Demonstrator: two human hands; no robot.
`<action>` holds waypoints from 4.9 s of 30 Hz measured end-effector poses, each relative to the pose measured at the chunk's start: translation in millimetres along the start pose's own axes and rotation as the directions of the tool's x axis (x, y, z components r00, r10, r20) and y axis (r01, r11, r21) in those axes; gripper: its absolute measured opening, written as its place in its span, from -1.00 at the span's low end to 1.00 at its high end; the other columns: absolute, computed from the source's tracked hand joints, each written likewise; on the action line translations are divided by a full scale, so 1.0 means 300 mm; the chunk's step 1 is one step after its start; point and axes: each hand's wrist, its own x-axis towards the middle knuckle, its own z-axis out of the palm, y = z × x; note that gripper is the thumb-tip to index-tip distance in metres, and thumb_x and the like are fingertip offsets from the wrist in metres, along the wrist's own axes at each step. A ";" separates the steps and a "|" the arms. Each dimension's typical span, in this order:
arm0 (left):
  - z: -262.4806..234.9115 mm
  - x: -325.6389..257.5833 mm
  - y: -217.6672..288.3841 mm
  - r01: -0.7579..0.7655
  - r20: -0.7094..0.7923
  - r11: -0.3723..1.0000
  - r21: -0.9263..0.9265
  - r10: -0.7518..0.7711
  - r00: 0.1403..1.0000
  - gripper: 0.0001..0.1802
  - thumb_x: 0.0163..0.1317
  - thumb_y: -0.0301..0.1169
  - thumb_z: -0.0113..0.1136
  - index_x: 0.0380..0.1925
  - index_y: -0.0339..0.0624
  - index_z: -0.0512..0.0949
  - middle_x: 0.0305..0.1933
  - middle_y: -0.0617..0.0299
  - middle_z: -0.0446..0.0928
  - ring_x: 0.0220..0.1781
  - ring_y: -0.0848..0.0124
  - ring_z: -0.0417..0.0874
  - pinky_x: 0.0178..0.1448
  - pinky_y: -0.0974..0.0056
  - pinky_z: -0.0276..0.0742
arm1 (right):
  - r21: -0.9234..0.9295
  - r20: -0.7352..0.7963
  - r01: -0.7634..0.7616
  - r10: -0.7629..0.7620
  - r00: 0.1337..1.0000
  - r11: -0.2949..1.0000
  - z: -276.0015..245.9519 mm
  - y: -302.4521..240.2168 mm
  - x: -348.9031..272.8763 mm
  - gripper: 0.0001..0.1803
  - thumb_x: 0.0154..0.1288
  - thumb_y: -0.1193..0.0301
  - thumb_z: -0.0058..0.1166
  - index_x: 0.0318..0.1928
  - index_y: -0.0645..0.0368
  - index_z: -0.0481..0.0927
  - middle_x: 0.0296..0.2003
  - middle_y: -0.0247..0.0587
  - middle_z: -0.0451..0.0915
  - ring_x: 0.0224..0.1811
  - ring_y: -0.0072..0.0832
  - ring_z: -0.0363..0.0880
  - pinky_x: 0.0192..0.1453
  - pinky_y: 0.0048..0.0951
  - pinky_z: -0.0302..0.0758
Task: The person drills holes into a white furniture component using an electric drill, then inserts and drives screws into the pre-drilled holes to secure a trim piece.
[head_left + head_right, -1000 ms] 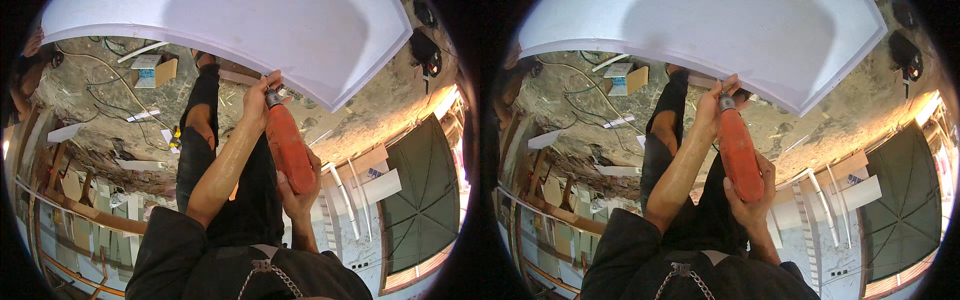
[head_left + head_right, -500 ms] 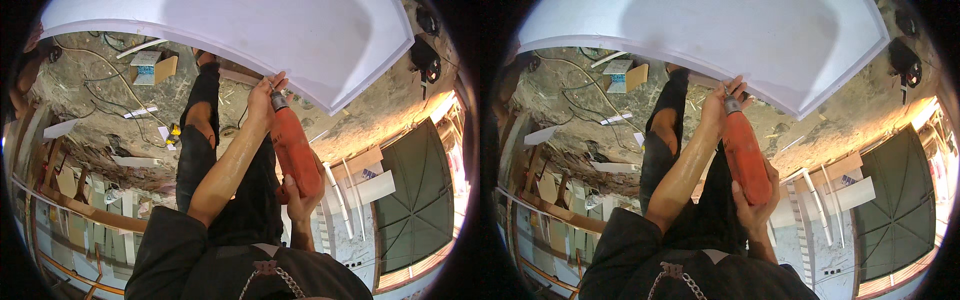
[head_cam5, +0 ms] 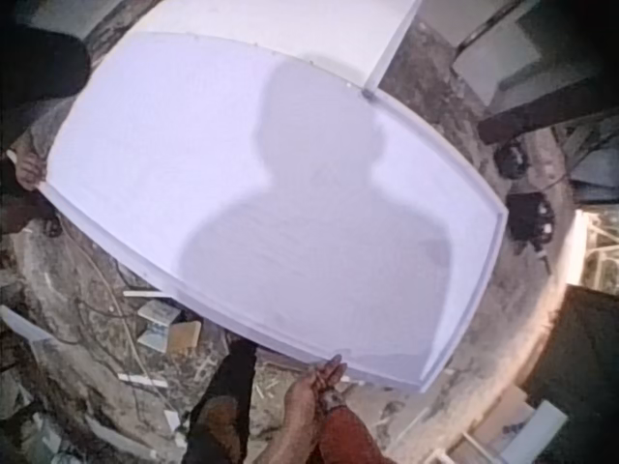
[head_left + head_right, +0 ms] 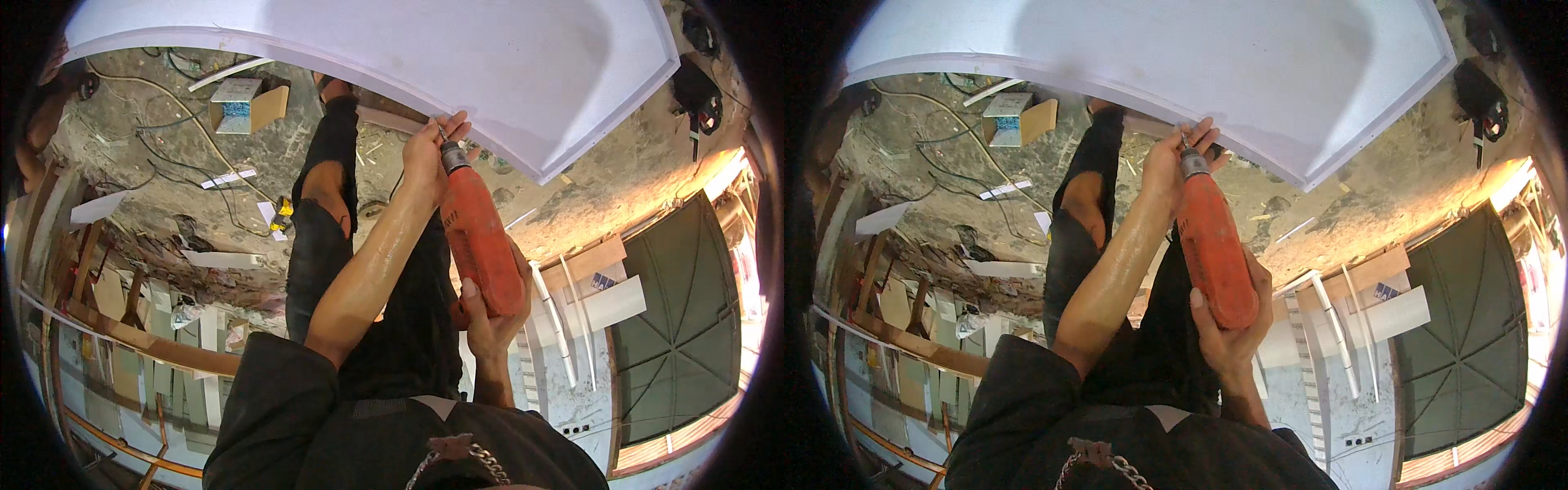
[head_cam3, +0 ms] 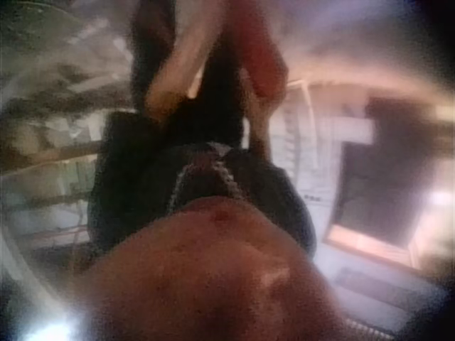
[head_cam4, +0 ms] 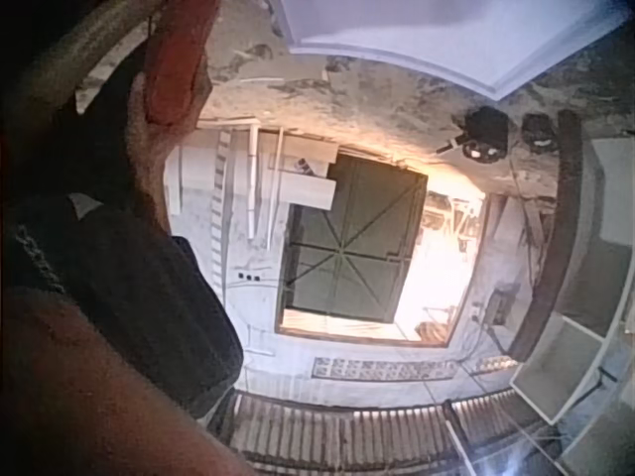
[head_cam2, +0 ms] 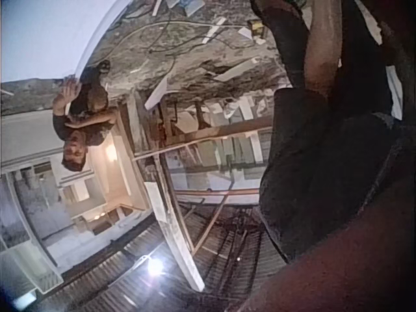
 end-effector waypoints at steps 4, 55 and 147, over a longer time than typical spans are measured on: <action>-0.005 -0.006 0.001 0.013 0.017 0.998 -0.057 -0.012 1.000 -0.78 0.53 -0.29 -0.34 -0.17 -0.03 0.35 0.11 0.13 0.56 0.19 0.24 0.54 0.17 -0.13 0.53 | -0.065 0.025 0.040 -0.038 0.999 0.997 0.001 -0.007 0.012 -0.34 0.02 0.48 0.31 0.16 0.36 0.38 0.02 -0.02 0.44 0.11 -0.27 0.44 0.26 -0.27 0.34; 0.043 -0.030 0.038 0.063 -0.012 0.912 -0.405 -0.075 0.997 -0.85 0.49 -0.42 -0.16 -0.15 -0.25 0.39 -0.23 0.18 0.41 -0.19 0.31 0.52 0.17 0.11 0.59 | -0.220 0.070 0.130 -0.117 0.991 0.967 0.001 -0.070 0.048 -0.34 0.05 0.45 0.31 0.18 0.37 0.38 0.04 -0.04 0.46 0.11 -0.30 0.45 0.23 -0.29 0.38; 0.015 -0.005 0.037 0.074 0.056 0.892 -0.446 -0.055 0.997 -0.81 0.38 -0.57 -0.12 -0.06 -0.22 0.39 -0.51 0.30 0.34 -0.44 0.41 0.40 -0.17 0.24 0.46 | -0.334 0.064 0.171 -0.158 0.985 0.927 -0.017 -0.066 0.049 -0.33 0.02 0.40 0.38 0.16 0.34 0.45 -0.12 -0.07 0.43 -0.11 -0.26 0.44 0.02 -0.24 0.38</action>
